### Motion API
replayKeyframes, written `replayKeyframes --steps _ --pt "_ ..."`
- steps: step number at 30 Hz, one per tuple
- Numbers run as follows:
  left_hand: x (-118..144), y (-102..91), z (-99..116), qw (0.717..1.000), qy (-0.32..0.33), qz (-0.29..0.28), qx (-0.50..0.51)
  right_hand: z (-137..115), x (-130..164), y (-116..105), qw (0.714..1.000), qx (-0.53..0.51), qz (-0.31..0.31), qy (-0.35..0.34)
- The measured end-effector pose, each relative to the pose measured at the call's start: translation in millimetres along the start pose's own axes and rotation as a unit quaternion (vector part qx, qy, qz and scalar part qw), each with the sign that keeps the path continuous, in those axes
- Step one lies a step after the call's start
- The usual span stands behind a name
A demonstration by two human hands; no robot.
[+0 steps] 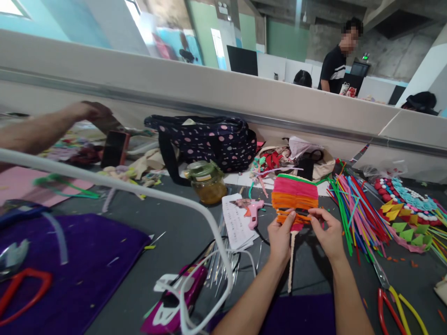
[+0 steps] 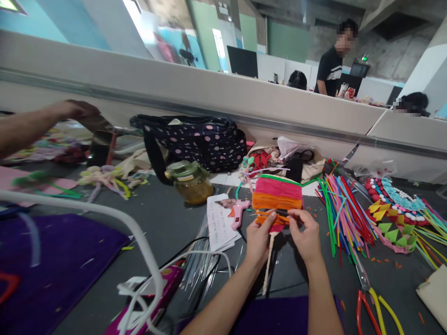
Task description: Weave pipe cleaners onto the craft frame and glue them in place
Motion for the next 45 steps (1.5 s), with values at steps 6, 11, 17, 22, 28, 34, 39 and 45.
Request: replayKeyframes --steps 6,11,17,22,28,34,39,45 --pt "0.2 -0.1 -0.4 1.0 -0.008 0.006 0.019 -3.7 2.0 2.1 1.0 -0.01 -0.023 0.003" --pt "1.6 -0.7 -2.4 1.0 -0.004 0.011 0.011 -11.4 3.7 7.8 0.998 -0.016 -0.026 -0.046" --pt "7.6 -3.3 -9.9 0.996 0.028 -0.026 -0.086 -19.6 6.4 12.0 0.989 0.078 0.042 -0.12" --pt "11.7 -7.2 -17.8 0.983 0.064 -0.073 -0.157 -20.5 10.1 15.5 0.963 0.177 0.063 -0.193" --pt "17.9 -3.4 -19.9 0.977 0.072 -0.092 -0.18 -20.9 10.5 19.1 0.935 0.249 0.009 -0.253" --pt "18.0 -2.2 -19.3 0.984 0.041 -0.078 -0.153 -20.0 9.2 17.7 0.95 0.218 0.016 -0.224" --pt "17.8 2.8 -19.8 0.994 -0.033 -0.081 -0.065 -12.8 5.5 9.9 0.972 0.153 0.105 -0.146" --pt "15.2 4.0 -21.3 0.995 -0.072 -0.06 0.021 -9.3 2.6 7.9 0.982 0.113 0.107 -0.11"
Point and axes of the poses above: each hand's wrist, its own x-axis away from the middle knuckle, its own y-axis out of the palm, z = x × y, the point moved 2 cm from there along -x, towards the middle knuckle, and after that the axes turned 13 degrees about x, right-handed, at the moved point
